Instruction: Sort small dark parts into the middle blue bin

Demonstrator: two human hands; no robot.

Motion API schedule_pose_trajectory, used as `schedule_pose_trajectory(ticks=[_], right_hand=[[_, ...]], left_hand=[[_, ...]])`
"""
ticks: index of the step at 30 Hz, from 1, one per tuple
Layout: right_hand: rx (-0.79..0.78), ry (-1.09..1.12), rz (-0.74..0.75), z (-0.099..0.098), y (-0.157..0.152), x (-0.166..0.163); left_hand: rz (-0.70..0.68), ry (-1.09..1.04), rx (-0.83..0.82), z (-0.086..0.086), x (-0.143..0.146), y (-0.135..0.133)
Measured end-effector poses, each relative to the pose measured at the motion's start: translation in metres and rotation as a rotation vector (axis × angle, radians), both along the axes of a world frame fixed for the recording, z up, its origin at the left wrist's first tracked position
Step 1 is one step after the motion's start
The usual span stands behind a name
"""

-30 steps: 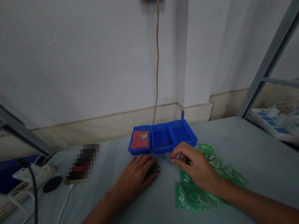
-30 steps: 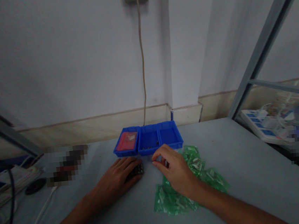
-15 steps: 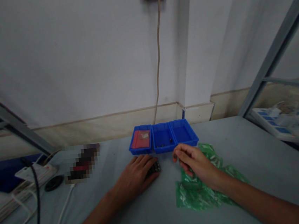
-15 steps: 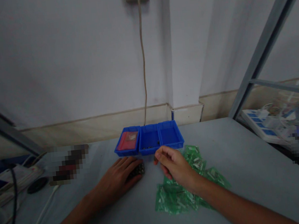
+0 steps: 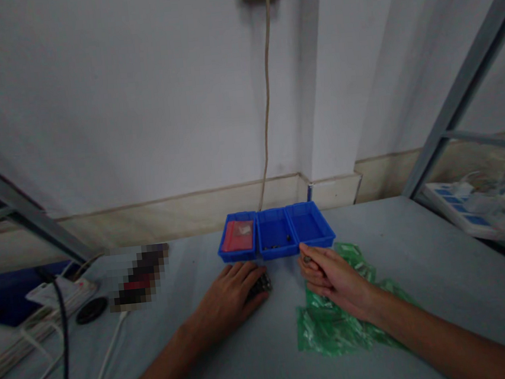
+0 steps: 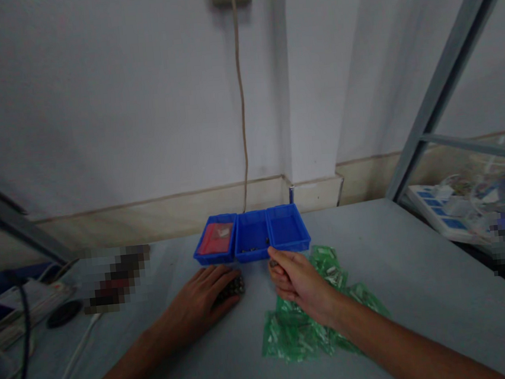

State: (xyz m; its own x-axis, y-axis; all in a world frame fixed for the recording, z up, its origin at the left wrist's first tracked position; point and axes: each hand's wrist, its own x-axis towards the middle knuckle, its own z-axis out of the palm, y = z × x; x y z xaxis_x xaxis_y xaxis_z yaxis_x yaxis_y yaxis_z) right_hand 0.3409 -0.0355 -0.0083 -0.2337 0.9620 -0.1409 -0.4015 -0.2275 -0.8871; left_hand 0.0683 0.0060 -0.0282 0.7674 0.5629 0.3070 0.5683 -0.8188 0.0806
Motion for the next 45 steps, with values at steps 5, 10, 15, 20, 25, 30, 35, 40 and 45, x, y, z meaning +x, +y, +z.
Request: schedule_pose_trajectory(ticks=[5,10,15,20,25,30,35,40,45], right_hand=[[0.226,-0.249,-0.088,-0.003,0.001,0.000],[0.451,-0.582,-0.196,-0.008,0.000,0.003],[0.596,-0.723,-0.219,-0.006,-0.002,0.002],[0.326,-0.421,-0.055,-0.004,-0.002,0.001],[0.130,-0.171,-0.051,0.001,-0.002,0.002],[-0.015,-0.026,-0.019,0.002,0.001,0.003],[0.039,-0.060,-0.087,0.002,0.003,0.003],[0.307,-0.392,-0.167,-0.001,0.001,0.005],[0.761,-0.876,-0.280,-0.001,-0.003,0.009]], left_hand=[[0.000,-0.014,0.014,-0.001,0.000,0.000],[-0.008,-0.017,0.008,-0.001,0.000,0.001],[-0.003,-0.023,-0.004,-0.001,-0.001,0.001],[0.000,-0.021,-0.012,-0.003,-0.002,0.002],[-0.001,-0.009,-0.017,-0.002,-0.002,0.001],[0.007,-0.002,-0.025,-0.001,-0.001,0.000],[0.007,-0.006,-0.024,-0.001,-0.002,0.001],[-0.003,-0.025,-0.028,0.000,-0.002,0.000],[-0.006,-0.020,-0.028,-0.001,-0.002,0.002]])
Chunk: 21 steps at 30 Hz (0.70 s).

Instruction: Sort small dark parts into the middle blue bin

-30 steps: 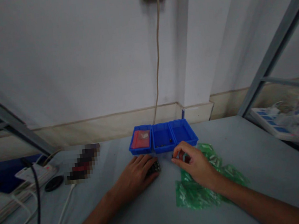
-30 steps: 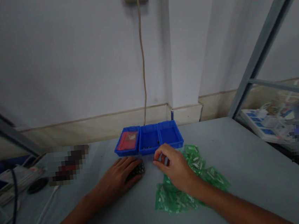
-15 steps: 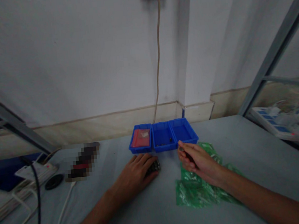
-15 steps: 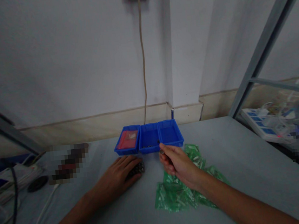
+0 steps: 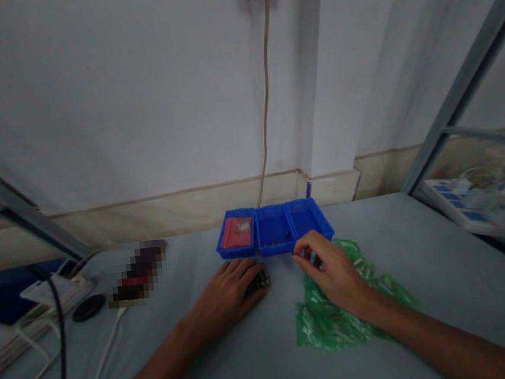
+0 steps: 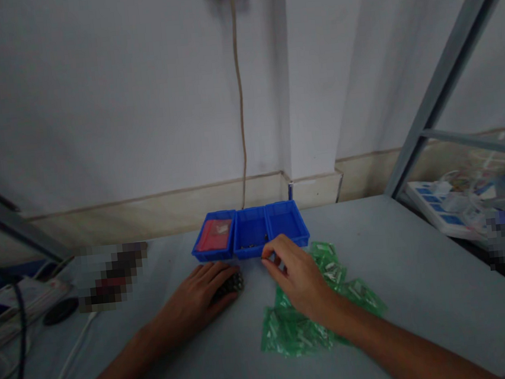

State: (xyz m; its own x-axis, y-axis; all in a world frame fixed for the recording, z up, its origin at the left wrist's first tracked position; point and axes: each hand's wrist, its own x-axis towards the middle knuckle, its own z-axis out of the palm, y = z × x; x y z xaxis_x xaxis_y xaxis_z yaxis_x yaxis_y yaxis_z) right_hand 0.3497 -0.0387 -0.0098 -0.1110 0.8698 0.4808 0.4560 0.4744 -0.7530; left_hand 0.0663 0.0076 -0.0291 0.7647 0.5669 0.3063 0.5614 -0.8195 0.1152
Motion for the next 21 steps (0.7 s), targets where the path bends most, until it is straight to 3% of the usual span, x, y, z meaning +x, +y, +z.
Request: schedule_pose_trajectory(ticks=[9,14,21], right_hand=[[0.026,-0.102,-0.049,-0.007,0.008,0.006],[0.166,-0.289,-0.113,-0.012,0.017,0.013],[0.213,-0.505,-0.139,-0.022,0.022,0.015]], left_hand=[[0.004,-0.020,0.039,0.000,0.001,-0.001],[0.009,-0.007,0.049,-0.002,0.001,0.000],[0.014,-0.011,0.050,-0.001,0.001,0.000]])
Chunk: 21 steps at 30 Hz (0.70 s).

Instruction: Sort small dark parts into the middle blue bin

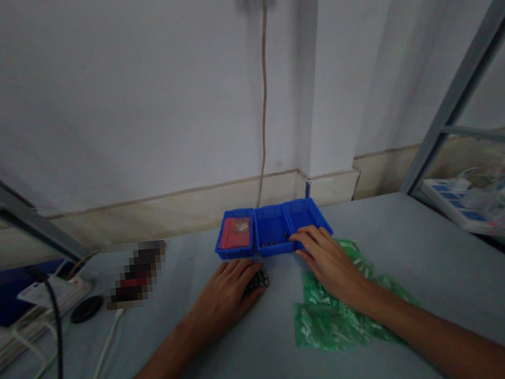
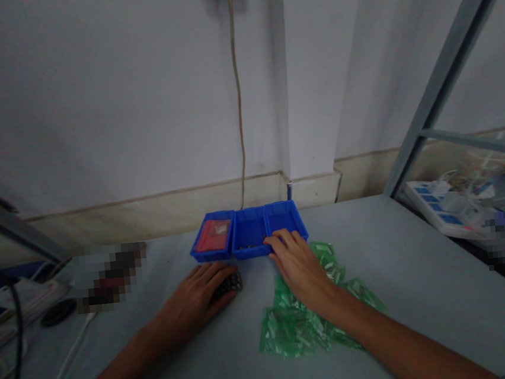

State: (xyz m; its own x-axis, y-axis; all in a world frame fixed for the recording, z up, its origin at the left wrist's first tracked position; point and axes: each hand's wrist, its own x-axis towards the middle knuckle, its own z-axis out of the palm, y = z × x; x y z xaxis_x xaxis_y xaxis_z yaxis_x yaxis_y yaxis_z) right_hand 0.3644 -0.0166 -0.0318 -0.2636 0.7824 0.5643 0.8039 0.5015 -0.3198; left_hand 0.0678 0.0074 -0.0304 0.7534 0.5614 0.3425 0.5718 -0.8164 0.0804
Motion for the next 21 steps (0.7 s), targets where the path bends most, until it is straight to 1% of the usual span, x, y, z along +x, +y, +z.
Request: schedule_pose_trajectory(ticks=[3,7,9,12,14,17,21], right_hand=[[0.007,-0.018,0.005,0.000,-0.001,-0.001],[-0.004,-0.038,0.034,0.006,-0.007,-0.006],[-0.025,-0.061,0.099,0.011,-0.013,-0.009],[-0.085,-0.134,0.268,0.015,-0.021,-0.015],[-0.108,-0.197,0.332,0.016,-0.026,-0.017],[-0.145,-0.260,0.357,0.015,-0.030,-0.019],[-0.165,-0.286,0.371,0.014,-0.028,-0.019]], left_hand=[[0.009,-0.008,-0.010,0.001,0.001,0.000],[0.022,-0.004,-0.005,0.001,0.000,0.000],[0.026,-0.002,-0.008,0.001,0.000,0.000],[0.024,-0.006,-0.015,0.001,-0.001,-0.001],[0.016,-0.006,-0.015,0.002,0.000,-0.001],[0.005,0.022,-0.016,0.003,0.000,-0.001],[0.000,0.067,-0.031,0.005,0.000,-0.001]])
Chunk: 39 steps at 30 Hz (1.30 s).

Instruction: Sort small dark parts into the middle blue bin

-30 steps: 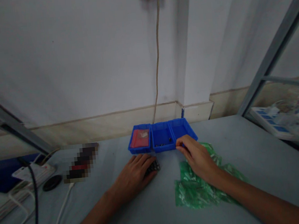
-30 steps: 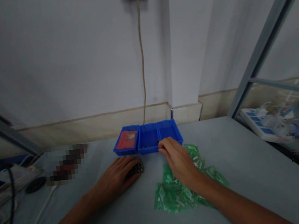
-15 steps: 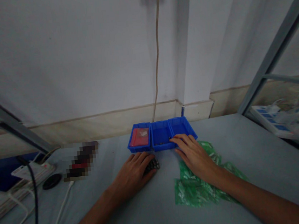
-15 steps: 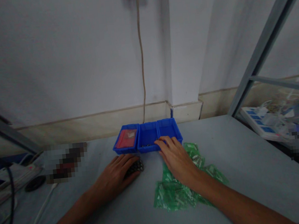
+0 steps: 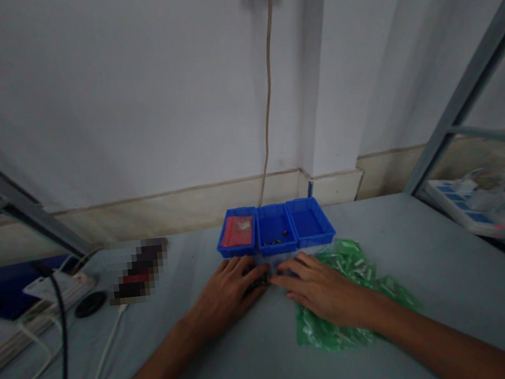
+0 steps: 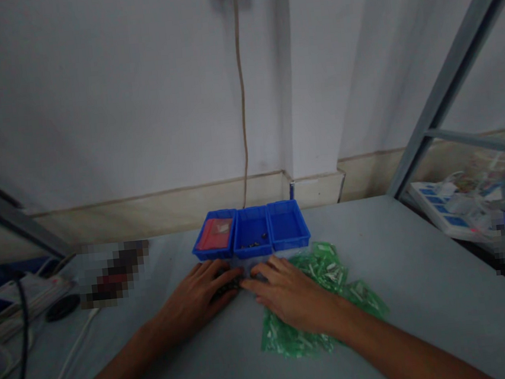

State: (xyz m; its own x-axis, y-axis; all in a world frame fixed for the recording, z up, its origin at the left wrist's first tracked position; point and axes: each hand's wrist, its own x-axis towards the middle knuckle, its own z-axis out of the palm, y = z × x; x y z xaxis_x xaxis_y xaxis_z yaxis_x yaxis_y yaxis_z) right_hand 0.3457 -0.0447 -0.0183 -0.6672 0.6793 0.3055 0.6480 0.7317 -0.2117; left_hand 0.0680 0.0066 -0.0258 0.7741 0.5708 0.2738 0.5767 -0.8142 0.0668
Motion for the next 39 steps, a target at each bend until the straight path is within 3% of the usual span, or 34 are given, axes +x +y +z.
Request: schedule_pose_trajectory(ticks=[8,16,25,31,39], right_hand=[[0.029,0.019,0.008,-0.009,0.002,0.000],[-0.370,0.588,-0.166,0.001,0.007,0.003],[-0.745,1.159,-0.265,0.001,0.025,0.008],[-0.977,1.336,-0.369,0.002,0.024,0.006],[-0.983,1.355,-0.397,0.002,0.024,0.003]], left_hand=[[0.010,-0.011,-0.019,-0.002,-0.002,0.000],[0.030,-0.024,-0.030,-0.003,-0.001,0.001],[0.066,-0.028,-0.010,-0.003,-0.002,0.000],[0.072,-0.039,-0.023,-0.002,-0.002,0.001],[0.087,-0.025,-0.038,-0.003,-0.001,0.001]])
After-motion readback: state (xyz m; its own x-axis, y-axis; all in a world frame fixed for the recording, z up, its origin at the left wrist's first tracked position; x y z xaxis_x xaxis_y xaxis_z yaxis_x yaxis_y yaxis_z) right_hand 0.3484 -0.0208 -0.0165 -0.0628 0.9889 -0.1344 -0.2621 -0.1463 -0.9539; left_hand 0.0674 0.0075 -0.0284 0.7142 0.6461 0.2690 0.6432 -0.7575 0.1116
